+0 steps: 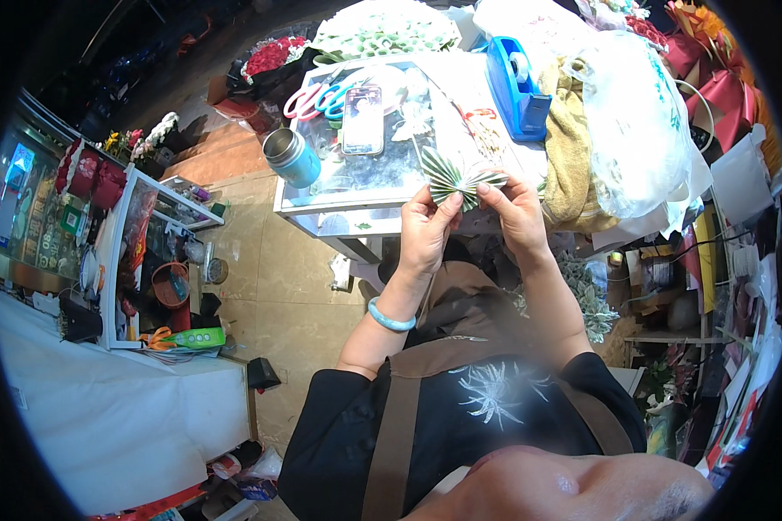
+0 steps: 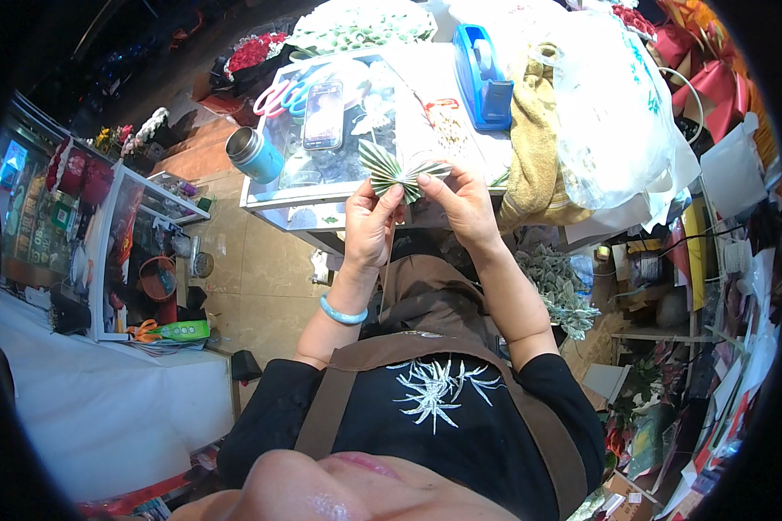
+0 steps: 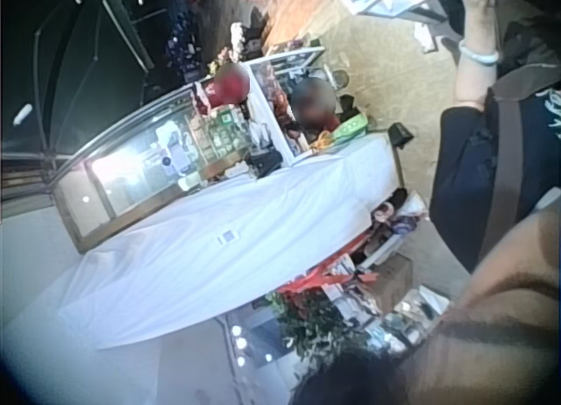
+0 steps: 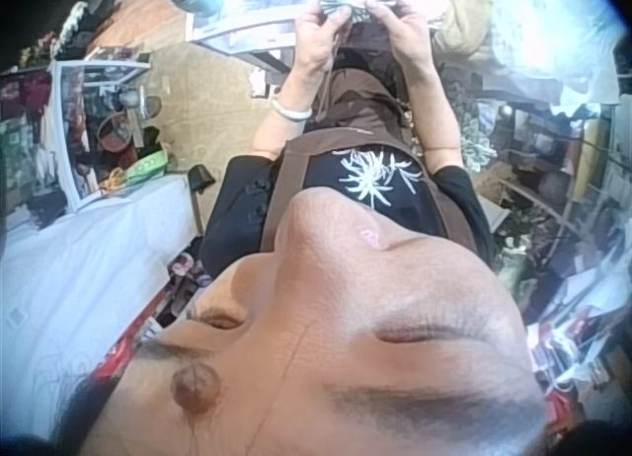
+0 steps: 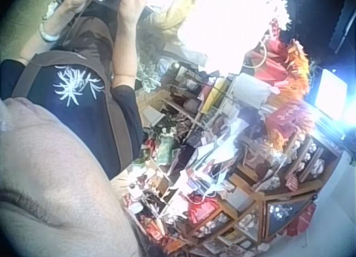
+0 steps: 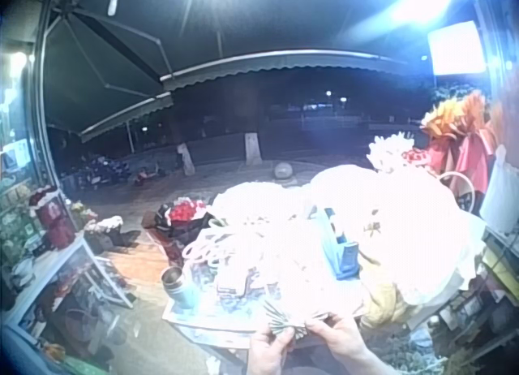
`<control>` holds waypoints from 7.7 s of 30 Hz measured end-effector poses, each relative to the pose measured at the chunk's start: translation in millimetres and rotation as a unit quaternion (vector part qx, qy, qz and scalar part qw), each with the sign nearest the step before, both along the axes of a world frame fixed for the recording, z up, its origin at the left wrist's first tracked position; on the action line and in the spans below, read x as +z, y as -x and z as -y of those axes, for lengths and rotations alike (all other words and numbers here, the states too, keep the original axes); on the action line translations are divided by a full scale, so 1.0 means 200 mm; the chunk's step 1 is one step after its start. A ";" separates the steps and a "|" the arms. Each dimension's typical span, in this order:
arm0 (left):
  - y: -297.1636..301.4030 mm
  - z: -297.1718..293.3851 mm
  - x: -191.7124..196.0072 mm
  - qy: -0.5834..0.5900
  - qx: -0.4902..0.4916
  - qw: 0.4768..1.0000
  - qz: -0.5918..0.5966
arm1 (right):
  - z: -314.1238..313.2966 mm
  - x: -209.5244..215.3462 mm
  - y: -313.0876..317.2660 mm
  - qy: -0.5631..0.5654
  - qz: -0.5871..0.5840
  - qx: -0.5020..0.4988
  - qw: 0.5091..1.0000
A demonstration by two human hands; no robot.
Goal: The person assembles small fan-shaped artificial foliage pieces by hand. They pick up each piece, wrap a thin wire around its base to secure it, and place the finished unit into a nearby container. The process repeats for several identical units.
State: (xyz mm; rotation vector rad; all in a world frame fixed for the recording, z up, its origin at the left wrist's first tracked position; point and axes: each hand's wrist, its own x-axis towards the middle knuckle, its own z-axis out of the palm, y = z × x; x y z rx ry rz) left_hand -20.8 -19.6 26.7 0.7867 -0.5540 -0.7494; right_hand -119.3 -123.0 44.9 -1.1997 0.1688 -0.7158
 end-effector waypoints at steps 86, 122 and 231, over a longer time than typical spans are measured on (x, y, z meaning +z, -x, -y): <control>0.08 -0.02 0.05 -0.062 -0.189 0.980 0.014 | 0.21 0.04 0.09 -0.069 -0.011 0.151 0.986; 0.01 -0.03 0.04 -0.034 -0.068 0.996 -0.044 | 0.16 0.08 0.05 0.065 -0.046 0.052 0.995; -0.09 -0.08 -0.20 -0.009 -0.073 0.995 -0.071 | -0.16 -0.23 -0.04 0.082 -0.169 0.156 0.970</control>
